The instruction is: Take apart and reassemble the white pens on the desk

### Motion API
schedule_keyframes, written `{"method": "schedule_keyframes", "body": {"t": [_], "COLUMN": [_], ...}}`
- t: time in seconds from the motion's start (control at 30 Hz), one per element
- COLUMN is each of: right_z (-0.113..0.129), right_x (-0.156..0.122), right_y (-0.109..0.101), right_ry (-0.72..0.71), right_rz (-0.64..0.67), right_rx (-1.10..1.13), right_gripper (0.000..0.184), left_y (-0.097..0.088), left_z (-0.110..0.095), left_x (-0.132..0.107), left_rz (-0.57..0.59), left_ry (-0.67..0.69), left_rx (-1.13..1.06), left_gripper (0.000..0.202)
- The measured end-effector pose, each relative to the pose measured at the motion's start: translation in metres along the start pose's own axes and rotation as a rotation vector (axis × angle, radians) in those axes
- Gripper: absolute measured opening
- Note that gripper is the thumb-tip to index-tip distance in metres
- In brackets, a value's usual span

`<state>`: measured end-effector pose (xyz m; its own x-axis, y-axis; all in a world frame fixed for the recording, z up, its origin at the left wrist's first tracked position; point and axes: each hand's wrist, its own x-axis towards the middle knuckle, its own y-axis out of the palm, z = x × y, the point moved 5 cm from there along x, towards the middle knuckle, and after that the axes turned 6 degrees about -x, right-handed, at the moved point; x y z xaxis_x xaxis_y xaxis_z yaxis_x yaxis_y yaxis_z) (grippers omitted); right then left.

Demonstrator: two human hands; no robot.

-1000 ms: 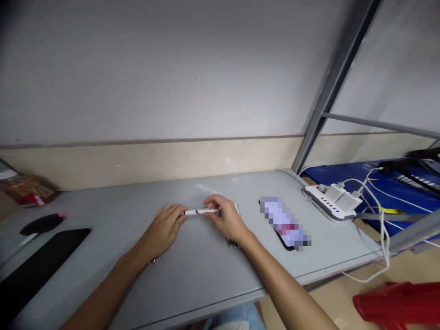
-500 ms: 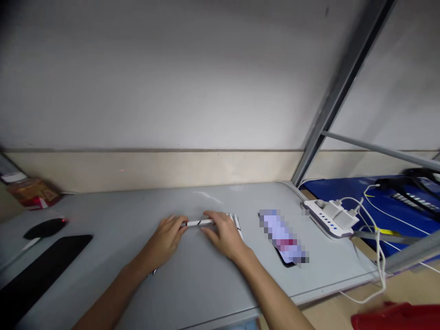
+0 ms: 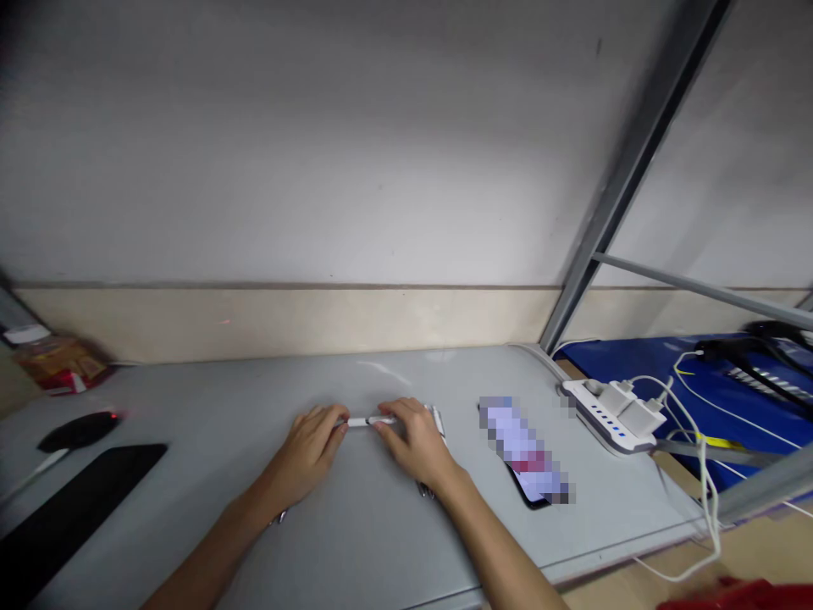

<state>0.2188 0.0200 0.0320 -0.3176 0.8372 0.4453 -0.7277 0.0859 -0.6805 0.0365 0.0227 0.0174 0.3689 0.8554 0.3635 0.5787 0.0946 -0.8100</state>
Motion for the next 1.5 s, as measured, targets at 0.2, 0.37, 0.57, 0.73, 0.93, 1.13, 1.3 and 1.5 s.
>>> {"method": "schedule_keyframes", "body": {"t": [0.2,0.37,0.57,0.73,0.93,1.13,1.3,1.5], "right_z": [-0.003,0.001,0.003,0.002,0.003,0.004,0.001,-0.005], "right_x": [0.002,0.003,0.002,0.001,0.0,-0.001,-0.001,0.001], "right_y": [-0.001,-0.005,-0.002,-0.003,-0.002,-0.002,-0.002,-0.003], "right_ry": [-0.013,-0.067,-0.048,-0.098,-0.162,-0.174,-0.159,-0.109], "right_rz": [-0.017,-0.088,-0.042,-0.039,-0.062,-0.033,-0.043,-0.073], "right_rx": [-0.06,-0.059,-0.087,-0.095,-0.118,-0.075,-0.088,-0.107], "right_gripper": [0.02,0.018,0.02,0.011,0.014,0.015,0.015,0.012], "left_y": [-0.003,-0.004,-0.006,-0.006,-0.005,-0.007,-0.007,-0.011], "left_z": [-0.004,-0.006,-0.009,-0.009,-0.01,-0.011,-0.01,-0.012], "left_x": [0.001,0.0,0.0,0.0,0.0,-0.001,0.0,0.0], "left_rz": [-0.017,-0.012,-0.005,-0.006,0.03,0.047,0.051,0.007], "left_ry": [0.01,0.02,0.026,0.044,0.039,0.047,0.039,0.033], "left_rx": [0.002,0.014,0.003,0.004,-0.005,0.01,0.023,-0.004], "left_gripper": [0.022,0.021,0.021,0.022,0.026,0.032,0.033,0.03]}}
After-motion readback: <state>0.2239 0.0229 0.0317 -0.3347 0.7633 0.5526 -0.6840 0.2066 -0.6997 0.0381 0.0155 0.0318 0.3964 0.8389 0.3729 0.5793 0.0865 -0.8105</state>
